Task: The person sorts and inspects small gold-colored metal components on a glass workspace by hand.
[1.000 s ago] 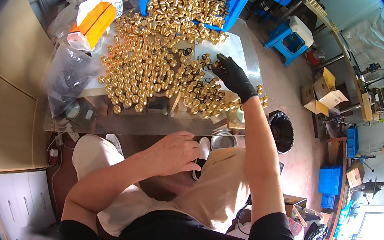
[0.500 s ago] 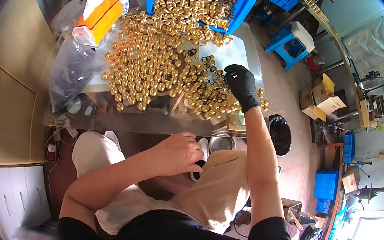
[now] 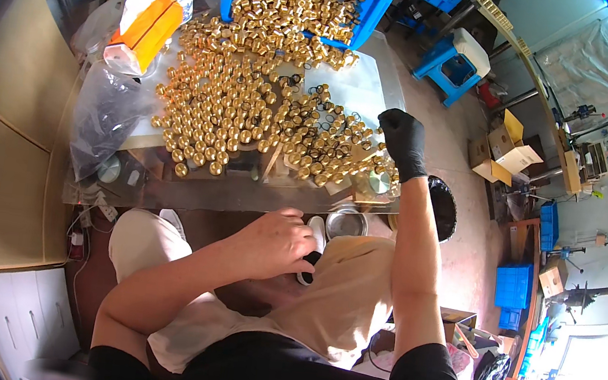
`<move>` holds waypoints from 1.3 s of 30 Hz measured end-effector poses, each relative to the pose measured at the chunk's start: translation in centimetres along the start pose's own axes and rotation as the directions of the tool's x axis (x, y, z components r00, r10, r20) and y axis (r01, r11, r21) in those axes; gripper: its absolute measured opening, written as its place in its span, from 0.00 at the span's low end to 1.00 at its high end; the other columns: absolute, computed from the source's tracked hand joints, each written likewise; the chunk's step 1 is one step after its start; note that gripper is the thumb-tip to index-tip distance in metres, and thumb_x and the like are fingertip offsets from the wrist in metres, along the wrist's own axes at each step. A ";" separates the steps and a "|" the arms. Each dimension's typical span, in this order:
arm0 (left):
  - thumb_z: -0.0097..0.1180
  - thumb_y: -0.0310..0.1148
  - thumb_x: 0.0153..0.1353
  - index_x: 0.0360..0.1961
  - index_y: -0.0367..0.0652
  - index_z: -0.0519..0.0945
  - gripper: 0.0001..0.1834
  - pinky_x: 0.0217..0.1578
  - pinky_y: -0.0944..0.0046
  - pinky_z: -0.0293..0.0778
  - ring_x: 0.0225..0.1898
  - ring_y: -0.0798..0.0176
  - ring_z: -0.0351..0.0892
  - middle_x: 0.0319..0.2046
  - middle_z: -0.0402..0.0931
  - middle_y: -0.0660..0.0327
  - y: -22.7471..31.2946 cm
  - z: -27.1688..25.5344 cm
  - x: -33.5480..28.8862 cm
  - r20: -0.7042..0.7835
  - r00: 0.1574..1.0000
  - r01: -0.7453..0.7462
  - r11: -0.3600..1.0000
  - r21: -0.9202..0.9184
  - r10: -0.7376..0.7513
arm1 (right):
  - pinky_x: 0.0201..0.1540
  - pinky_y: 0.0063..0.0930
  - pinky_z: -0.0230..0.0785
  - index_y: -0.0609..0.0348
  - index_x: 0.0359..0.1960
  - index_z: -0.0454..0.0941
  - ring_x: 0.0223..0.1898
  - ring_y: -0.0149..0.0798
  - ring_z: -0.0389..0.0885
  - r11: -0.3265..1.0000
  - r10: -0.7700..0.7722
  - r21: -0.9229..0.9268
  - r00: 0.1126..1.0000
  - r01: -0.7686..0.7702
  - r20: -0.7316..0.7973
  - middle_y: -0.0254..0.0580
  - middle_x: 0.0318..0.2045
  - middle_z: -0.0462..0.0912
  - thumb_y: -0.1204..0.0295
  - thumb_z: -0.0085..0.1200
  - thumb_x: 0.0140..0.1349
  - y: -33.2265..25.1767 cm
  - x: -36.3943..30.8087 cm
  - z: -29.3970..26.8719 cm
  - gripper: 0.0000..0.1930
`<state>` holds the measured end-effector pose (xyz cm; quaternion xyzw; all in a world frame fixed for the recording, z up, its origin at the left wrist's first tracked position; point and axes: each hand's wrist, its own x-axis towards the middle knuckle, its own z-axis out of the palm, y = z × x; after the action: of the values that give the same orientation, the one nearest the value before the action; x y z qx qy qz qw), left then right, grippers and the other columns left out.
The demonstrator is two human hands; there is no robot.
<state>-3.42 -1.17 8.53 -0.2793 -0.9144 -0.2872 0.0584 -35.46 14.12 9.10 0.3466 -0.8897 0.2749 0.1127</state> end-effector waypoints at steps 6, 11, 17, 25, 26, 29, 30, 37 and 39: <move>0.64 0.46 0.59 0.26 0.41 0.77 0.18 0.59 0.52 0.69 0.39 0.52 0.79 0.29 0.77 0.57 0.0 -0.1 0.1 -0.022 1.000 -0.013 1.000 -0.028 0.012 | 0.38 0.38 0.78 0.55 0.34 0.87 0.32 0.51 0.87 0.999 0.004 0.040 0.997 -0.007 0.075 0.49 0.30 0.87 0.68 0.59 0.60 -0.2 -0.9 0.9 0.07; 0.64 0.45 0.59 0.26 0.41 0.77 0.18 0.59 0.52 0.70 0.40 0.52 0.79 0.29 0.77 0.57 0.0 0.1 0.3 -0.029 1.000 -0.003 1.000 -0.012 0.002 | 0.35 0.32 0.77 0.58 0.38 0.87 0.27 0.39 0.86 0.996 -0.009 0.089 0.998 0.004 0.065 0.44 0.28 0.88 0.73 0.59 0.61 -0.4 0.0 1.2 0.07; 0.64 0.45 0.58 0.27 0.40 0.78 0.18 0.62 0.52 0.69 0.39 0.52 0.80 0.29 0.77 0.56 0.0 0.0 0.5 -0.024 1.000 -0.009 1.000 0.001 0.009 | 0.40 0.38 0.78 0.51 0.35 0.89 0.33 0.50 0.86 0.984 -0.116 0.138 0.992 0.109 0.040 0.47 0.30 0.87 0.69 0.61 0.57 0.0 1.6 3.2 0.07; 0.64 0.45 0.58 0.26 0.40 0.76 0.18 0.62 0.51 0.69 0.39 0.52 0.79 0.29 0.77 0.55 0.0 -0.1 0.1 -0.055 0.998 -0.003 1.000 -0.020 0.002 | 0.39 0.34 0.75 0.58 0.34 0.86 0.30 0.43 0.85 0.996 -0.003 0.087 0.958 -0.023 0.286 0.48 0.29 0.86 0.66 0.63 0.57 0.0 2.4 2.4 0.09; 0.64 0.45 0.59 0.26 0.40 0.76 0.18 0.62 0.51 0.69 0.39 0.51 0.79 0.29 0.77 0.55 0.0 -0.1 0.0 -0.057 0.998 -0.003 1.000 -0.021 0.002 | 0.39 0.34 0.75 0.58 0.34 0.86 0.30 0.43 0.85 0.996 -0.003 0.087 0.958 -0.023 0.286 0.48 0.29 0.86 0.66 0.63 0.57 -0.1 2.3 2.5 0.09; 0.64 0.45 0.59 0.26 0.40 0.76 0.19 0.62 0.51 0.69 0.39 0.51 0.79 0.29 0.77 0.55 0.0 -0.1 0.3 -0.049 0.999 -0.006 1.000 -0.024 0.005 | 0.39 0.36 0.75 0.59 0.33 0.84 0.30 0.47 0.84 0.988 -0.152 0.005 0.969 0.154 0.194 0.50 0.29 0.85 0.67 0.61 0.58 0.5 2.2 2.8 0.08; 0.64 0.45 0.59 0.26 0.40 0.76 0.19 0.62 0.51 0.69 0.39 0.51 0.79 0.29 0.77 0.55 0.0 -0.1 0.2 -0.050 0.999 -0.005 1.000 -0.024 0.004 | 0.39 0.38 0.75 0.58 0.33 0.84 0.33 0.51 0.84 0.986 -0.165 -0.010 0.970 0.169 0.178 0.50 0.30 0.86 0.68 0.59 0.58 0.4 2.1 2.8 0.08; 0.64 0.45 0.59 0.26 0.39 0.77 0.19 0.62 0.51 0.69 0.40 0.51 0.80 0.29 0.77 0.55 -0.1 0.0 -0.1 -0.040 0.999 -0.003 1.000 0.004 0.003 | 0.38 0.41 0.76 0.57 0.32 0.83 0.33 0.54 0.85 0.993 -0.122 0.027 0.970 0.119 0.209 0.51 0.30 0.86 0.68 0.58 0.59 -0.4 1.0 0.6 0.07; 0.64 0.45 0.59 0.26 0.39 0.77 0.19 0.62 0.51 0.69 0.40 0.52 0.80 0.29 0.78 0.55 -0.1 0.0 -0.1 -0.041 0.999 -0.010 1.000 0.007 0.010 | 0.37 0.40 0.76 0.57 0.33 0.84 0.32 0.54 0.85 0.993 -0.117 0.020 0.967 0.115 0.225 0.50 0.29 0.86 0.67 0.59 0.59 -0.7 0.7 1.1 0.07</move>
<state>-3.42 -1.25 8.45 -0.2777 -0.9126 -0.2896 0.0793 -35.51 12.70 8.72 0.4275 -0.8740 0.2297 0.0254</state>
